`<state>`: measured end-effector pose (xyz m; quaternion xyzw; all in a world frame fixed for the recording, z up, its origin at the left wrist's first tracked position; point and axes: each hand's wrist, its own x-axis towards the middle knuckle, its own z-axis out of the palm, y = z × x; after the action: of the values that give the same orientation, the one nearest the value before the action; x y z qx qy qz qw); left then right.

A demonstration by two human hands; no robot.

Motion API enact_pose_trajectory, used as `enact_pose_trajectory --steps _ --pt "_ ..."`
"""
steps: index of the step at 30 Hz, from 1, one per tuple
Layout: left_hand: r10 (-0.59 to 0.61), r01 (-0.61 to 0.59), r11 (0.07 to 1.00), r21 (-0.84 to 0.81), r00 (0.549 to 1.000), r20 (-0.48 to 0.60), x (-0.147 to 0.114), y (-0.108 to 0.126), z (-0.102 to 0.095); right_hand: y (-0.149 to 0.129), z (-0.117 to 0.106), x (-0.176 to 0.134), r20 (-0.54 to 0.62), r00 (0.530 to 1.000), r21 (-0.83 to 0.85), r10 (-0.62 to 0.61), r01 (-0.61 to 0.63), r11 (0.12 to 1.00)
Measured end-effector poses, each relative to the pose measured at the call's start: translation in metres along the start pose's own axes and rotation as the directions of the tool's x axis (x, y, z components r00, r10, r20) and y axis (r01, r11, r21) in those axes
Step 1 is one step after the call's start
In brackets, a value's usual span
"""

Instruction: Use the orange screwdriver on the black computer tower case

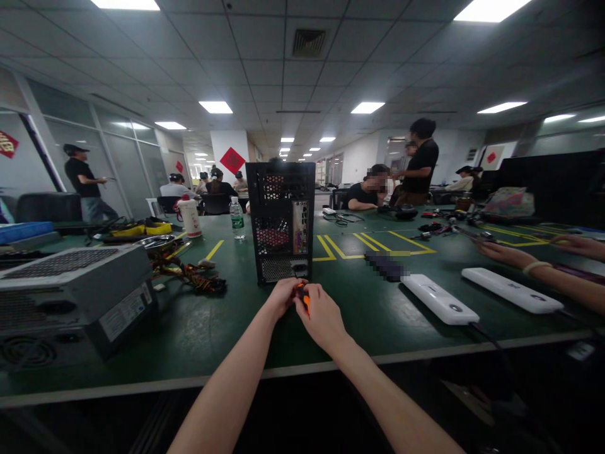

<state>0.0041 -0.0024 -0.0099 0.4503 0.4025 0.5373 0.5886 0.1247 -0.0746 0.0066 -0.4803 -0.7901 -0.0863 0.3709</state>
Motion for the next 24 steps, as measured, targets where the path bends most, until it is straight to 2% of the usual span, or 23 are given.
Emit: enact_pose_trajectory --steps 3,6,10,14,19,24 --pt "-0.004 0.004 1.0 -0.008 1.0 0.02 0.0003 -0.0008 -0.0009 -0.0006 -0.0001 -0.0004 0.043 0.999 -0.039 0.028 -0.026 0.999" --pt "-0.021 0.022 1.0 -0.021 0.998 0.051 -0.0006 -0.0004 -0.0007 -0.0009 -0.0011 -0.0001 0.032 0.999 -0.093 0.039 -0.035 0.995" --pt "-0.039 0.041 0.999 -0.03 0.997 0.06 -0.0035 0.0025 0.0022 0.0001 -0.0026 0.0002 0.01 0.999 -0.134 -0.04 0.041 0.99" --pt "-0.043 0.044 0.998 -0.036 0.999 0.021 -0.0057 0.0059 0.0054 0.0008 -0.0041 -0.0001 0.0 0.994 -0.154 -0.11 0.109 0.982" --pt "-0.044 0.043 0.998 -0.052 0.999 -0.016 -0.0063 0.0079 0.0057 0.0 -0.0049 -0.0005 -0.026 0.99 -0.121 -0.139 0.135 0.983" --pt "-0.008 0.006 0.999 -0.051 0.999 -0.038 -0.0043 0.0061 0.0052 -0.0005 -0.0025 0.0001 -0.01 0.997 -0.031 -0.072 0.072 0.997"
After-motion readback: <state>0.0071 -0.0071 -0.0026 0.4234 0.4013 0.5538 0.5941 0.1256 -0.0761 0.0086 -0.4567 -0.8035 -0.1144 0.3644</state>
